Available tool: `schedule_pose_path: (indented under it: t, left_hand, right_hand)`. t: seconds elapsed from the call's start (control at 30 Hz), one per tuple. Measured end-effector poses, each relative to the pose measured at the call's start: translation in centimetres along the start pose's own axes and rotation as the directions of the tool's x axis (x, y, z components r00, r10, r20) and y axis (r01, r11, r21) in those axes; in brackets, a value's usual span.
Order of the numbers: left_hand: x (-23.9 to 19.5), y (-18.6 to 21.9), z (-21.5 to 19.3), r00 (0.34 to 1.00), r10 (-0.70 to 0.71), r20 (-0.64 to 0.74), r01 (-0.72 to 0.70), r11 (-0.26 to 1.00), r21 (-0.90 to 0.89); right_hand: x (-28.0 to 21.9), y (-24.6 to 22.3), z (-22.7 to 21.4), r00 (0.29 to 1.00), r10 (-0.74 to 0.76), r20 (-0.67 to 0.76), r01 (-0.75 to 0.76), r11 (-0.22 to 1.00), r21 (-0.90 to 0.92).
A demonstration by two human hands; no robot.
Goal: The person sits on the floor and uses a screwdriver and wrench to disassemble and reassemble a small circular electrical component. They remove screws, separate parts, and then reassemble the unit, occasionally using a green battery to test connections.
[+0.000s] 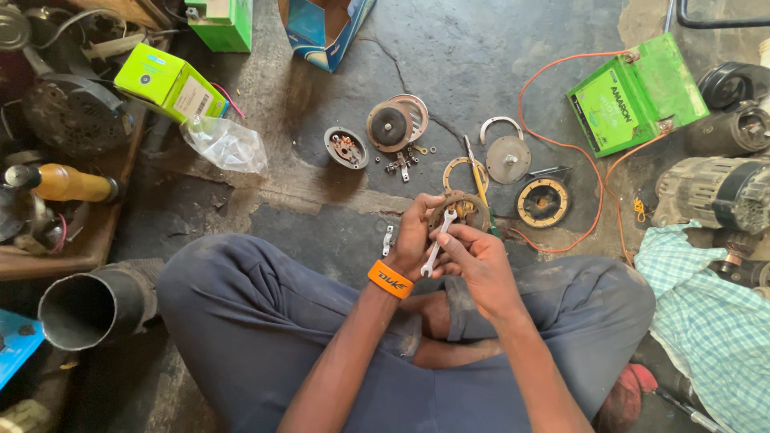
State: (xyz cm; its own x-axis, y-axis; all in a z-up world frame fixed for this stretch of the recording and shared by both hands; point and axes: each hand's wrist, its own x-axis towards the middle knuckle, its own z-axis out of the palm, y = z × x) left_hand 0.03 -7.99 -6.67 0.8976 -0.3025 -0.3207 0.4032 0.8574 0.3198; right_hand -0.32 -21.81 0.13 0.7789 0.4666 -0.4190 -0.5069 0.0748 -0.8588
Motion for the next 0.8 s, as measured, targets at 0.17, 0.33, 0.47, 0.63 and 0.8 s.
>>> schedule_pose_path:
  t: [0.17, 0.33, 0.47, 0.63, 0.8]
  left_hand:
    - [-0.2, 0.2, 0.3, 0.997, 0.024, 0.078, -0.024, 1.000, -0.001]
    - [-0.1, 0.1, 1.2, 0.995, 0.035, -0.094, -0.039, 0.998, -0.044]
    - [-0.1, 0.1, 1.2, 0.995, 0.099, 0.008, -0.099, 0.995, -0.011]
    - [0.0, -0.1, 0.8, 0.991, 0.112, 0.075, -0.105, 0.990, -0.095]
    - [-0.1, 0.0, 1.2, 0.988, 0.132, 0.075, -0.134, 0.991, 0.021]
  right_hand:
    - [-0.1, -0.1, 0.1, 1.000, -0.010, -0.022, 0.010, 0.999, -0.039]
    - [-0.3, 0.4, 0.3, 0.994, -0.103, -0.030, 0.100, 0.990, -0.101]
    - [-0.3, 0.7, 0.6, 0.998, -0.070, -0.006, 0.070, 0.998, 0.001]
    - [-0.4, 0.7, 0.8, 0.996, -0.089, 0.012, 0.089, 0.996, 0.005]
    - [-0.8, 0.5, 1.7, 0.987, -0.132, -0.095, 0.128, 0.991, -0.045]
